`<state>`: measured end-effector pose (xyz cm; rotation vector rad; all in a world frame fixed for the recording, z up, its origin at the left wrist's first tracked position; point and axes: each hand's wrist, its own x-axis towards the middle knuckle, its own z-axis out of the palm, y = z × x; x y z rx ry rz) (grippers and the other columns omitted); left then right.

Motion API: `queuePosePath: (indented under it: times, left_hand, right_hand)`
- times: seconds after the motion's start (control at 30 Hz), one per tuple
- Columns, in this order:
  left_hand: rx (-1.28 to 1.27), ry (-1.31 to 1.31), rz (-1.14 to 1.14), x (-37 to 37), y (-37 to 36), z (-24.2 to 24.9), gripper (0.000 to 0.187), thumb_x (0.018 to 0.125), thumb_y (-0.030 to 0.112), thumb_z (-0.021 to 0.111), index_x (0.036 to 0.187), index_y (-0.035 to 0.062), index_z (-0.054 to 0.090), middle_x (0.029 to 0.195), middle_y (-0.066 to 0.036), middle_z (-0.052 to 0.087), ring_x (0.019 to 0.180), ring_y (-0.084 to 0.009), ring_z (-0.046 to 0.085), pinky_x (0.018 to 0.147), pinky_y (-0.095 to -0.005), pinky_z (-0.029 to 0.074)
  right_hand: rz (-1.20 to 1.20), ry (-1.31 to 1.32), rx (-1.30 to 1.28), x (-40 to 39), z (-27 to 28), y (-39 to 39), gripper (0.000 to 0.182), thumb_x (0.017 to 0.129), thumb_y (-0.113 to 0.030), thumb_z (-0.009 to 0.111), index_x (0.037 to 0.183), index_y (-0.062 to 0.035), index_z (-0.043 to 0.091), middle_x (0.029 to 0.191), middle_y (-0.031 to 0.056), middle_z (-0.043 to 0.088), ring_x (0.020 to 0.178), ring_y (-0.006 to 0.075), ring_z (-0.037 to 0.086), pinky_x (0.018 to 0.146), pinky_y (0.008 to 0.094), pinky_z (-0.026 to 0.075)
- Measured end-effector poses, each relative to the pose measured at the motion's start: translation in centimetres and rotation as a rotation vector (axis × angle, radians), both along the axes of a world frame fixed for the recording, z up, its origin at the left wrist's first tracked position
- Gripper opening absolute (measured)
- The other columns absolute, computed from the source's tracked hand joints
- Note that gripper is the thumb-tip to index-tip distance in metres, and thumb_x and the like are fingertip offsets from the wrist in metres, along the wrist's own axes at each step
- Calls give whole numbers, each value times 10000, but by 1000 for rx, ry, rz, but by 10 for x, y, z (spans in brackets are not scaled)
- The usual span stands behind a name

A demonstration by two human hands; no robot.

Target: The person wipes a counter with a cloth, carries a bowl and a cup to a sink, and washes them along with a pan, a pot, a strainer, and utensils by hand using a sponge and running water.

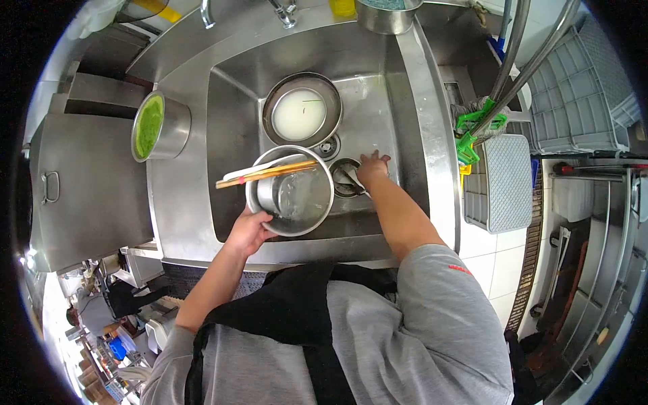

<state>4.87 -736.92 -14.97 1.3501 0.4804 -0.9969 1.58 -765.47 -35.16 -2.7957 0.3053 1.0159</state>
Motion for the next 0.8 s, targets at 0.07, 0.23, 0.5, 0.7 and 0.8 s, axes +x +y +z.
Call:
queuePosePath:
  times: [0.07, 0.23, 0.5, 0.7, 0.8]
  left_hand:
    - [50, -1, -42, 8, -10, -33, 612, 797, -51, 466, 1358, 119, 288, 1170, -151, 527, 961, -301, 625, 795, -454, 566]
    - [167, 82, -189, 17, -25, -121, 639, 791, -46, 474, 1363, 165, 284, 1157, -138, 536, 965, -296, 619, 744, -454, 571]
    - [219, 171, -343, 16, -59, -180, 641, 769, -81, 511, 1333, 177, 353, 1139, -135, 529, 924, -297, 606, 687, -451, 581]
    - [296, -60, -660, 25, -65, -205, 814, 773, -77, 534, 1441, 282, 236, 1243, -180, 492, 956, -345, 605, 662, -429, 575]
    - [641, -401, -1001, 41, -65, -172, 755, 805, 37, 593, 1441, 249, 246, 1174, -263, 541, 953, -374, 615, 761, -429, 536]
  right_hand:
    - [201, 181, -56, 3, 18, -9, 403, 926, -263, 464, 1294, -113, 528, 1464, 18, 329, 1353, 311, 293, 969, 525, 353]
    - [-40, 280, -40, 15, 17, -29, 470, 897, -229, 546, 1344, -101, 480, 1532, 70, 197, 1372, 376, 222, 970, 549, 345]
    - [-115, 17, -88, 33, 55, -32, 370, 911, -181, 464, 1228, -4, 532, 1389, 164, 376, 1275, 347, 380, 931, 481, 417]
    - [-54, -441, 431, 35, 45, 20, 264, 854, -149, 530, 1077, -27, 597, 1144, 183, 546, 1079, 352, 541, 903, 430, 454]
    - [110, -319, 524, 49, 49, 7, 298, 837, -61, 482, 1110, -41, 598, 1148, 198, 567, 1068, 362, 554, 897, 419, 470]
